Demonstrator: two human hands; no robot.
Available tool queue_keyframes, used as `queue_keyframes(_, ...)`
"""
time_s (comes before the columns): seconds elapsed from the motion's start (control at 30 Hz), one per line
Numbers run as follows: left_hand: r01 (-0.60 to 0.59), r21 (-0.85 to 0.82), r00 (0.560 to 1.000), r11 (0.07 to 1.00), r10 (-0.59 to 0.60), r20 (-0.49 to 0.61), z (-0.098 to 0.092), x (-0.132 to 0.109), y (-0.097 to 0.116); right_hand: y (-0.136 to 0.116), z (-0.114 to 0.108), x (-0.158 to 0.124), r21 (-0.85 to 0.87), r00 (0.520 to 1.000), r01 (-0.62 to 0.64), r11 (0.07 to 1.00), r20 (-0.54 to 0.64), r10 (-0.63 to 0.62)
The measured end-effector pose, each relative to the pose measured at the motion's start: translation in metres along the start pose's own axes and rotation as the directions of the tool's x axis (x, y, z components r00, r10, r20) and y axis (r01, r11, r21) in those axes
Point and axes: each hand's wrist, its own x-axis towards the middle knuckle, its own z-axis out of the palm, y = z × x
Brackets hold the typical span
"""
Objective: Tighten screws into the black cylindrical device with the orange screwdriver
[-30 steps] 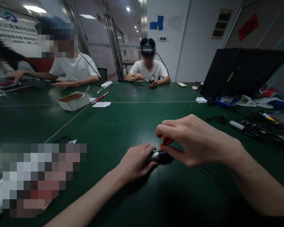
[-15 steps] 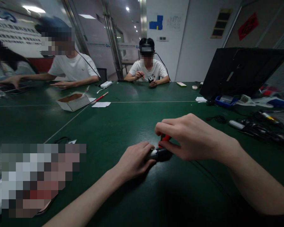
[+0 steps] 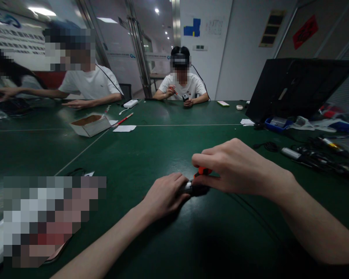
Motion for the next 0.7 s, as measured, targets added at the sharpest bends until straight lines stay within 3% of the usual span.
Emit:
queue_keyframes(0.23, 0.005, 0.033, 1.0, 0.999, -0.005, 0.005, -0.0004, 0.0015, -0.001, -0.0033, -0.0029, -0.0004, 0.104, 0.999, -0.009, 0.995, 0.038, 0.005)
queue_keyframes(0.7, 0.036, 0.038, 0.999, 0.999, -0.037, 0.022, -0.0005, 0.0029, 0.0038, -0.0016, 0.0001, 0.0001, 0.077, 1.0, -0.007, 0.997, 0.022, 0.006)
